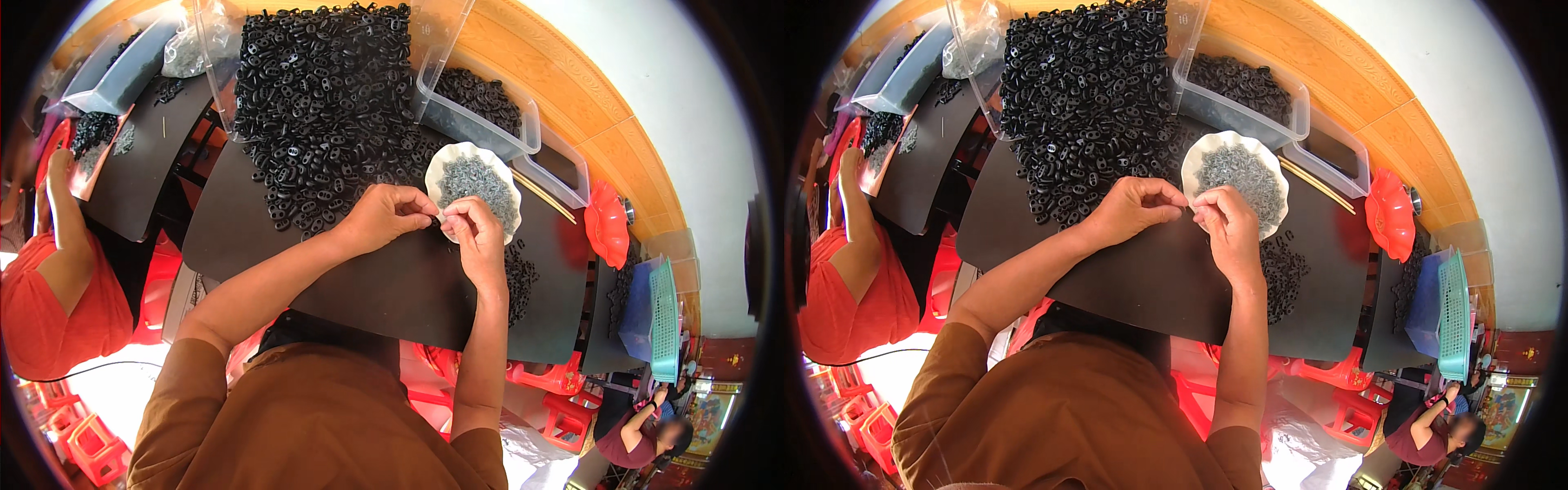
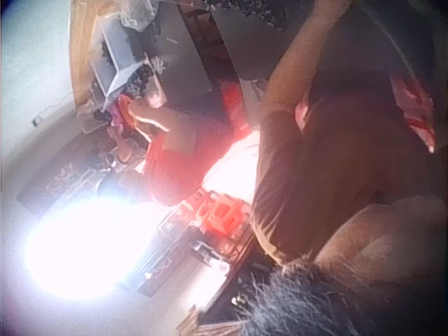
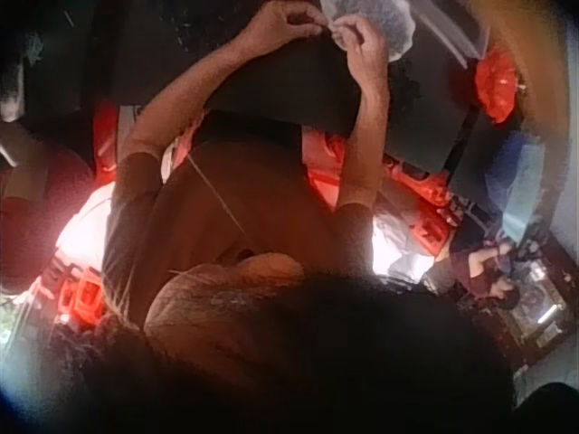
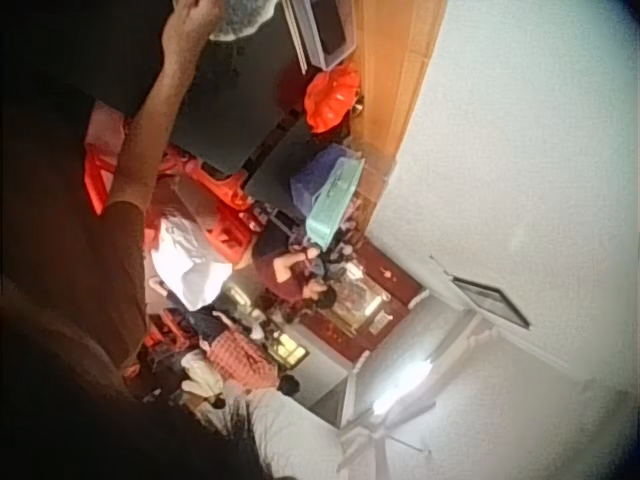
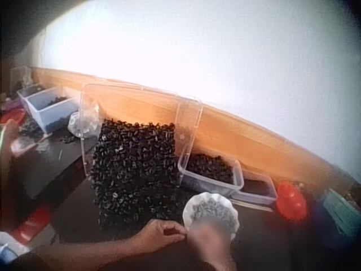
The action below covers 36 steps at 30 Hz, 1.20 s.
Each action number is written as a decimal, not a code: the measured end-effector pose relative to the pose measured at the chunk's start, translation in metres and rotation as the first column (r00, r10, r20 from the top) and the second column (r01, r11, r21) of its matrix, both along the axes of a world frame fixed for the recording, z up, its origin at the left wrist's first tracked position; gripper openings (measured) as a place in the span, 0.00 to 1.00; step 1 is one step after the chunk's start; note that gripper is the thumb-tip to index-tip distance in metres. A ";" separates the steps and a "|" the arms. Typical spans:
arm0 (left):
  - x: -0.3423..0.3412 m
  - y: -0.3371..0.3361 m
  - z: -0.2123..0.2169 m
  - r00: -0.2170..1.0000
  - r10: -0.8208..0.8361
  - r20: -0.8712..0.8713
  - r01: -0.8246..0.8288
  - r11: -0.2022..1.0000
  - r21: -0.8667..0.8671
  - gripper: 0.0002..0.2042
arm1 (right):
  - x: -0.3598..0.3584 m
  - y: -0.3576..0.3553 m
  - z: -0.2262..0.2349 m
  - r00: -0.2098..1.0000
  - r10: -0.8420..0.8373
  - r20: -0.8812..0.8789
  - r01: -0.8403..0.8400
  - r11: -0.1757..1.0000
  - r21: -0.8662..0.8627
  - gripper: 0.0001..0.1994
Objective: The person sits at a table and repeatedly picks up small black plastic hair clips and silver metal pins. They insert the pins into the clips by hand and place the finished items onto the table. The process is repetitive and involves handling small components one at a time.
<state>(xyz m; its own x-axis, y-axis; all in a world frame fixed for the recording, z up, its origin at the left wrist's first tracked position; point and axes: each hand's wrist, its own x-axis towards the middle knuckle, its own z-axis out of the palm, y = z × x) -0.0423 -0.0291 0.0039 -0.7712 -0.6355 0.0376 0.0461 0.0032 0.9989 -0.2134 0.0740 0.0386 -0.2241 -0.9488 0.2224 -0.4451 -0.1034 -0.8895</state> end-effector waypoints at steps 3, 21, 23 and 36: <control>-0.001 0.001 -0.002 0.999 0.032 -0.033 -0.033 0.999 -0.021 0.10 | 0.001 0.000 0.001 0.999 0.041 -0.034 -0.042 0.998 -0.044 0.04; -0.001 0.002 -0.001 0.997 0.011 -0.074 -0.005 0.997 0.079 0.10 | 0.001 -0.002 -0.005 0.998 0.064 -0.009 -0.064 0.998 -0.027 0.05; -0.001 0.002 -0.002 0.997 0.012 -0.076 -0.007 0.997 0.074 0.09 | 0.001 -0.003 -0.005 0.998 0.070 -0.004 -0.070 0.997 -0.033 0.05; -0.002 0.005 -0.003 0.993 0.031 -0.117 -0.020 0.996 0.088 0.07 | 0.005 -0.003 -0.002 0.984 0.055 -0.170 -0.069 0.995 -0.077 0.07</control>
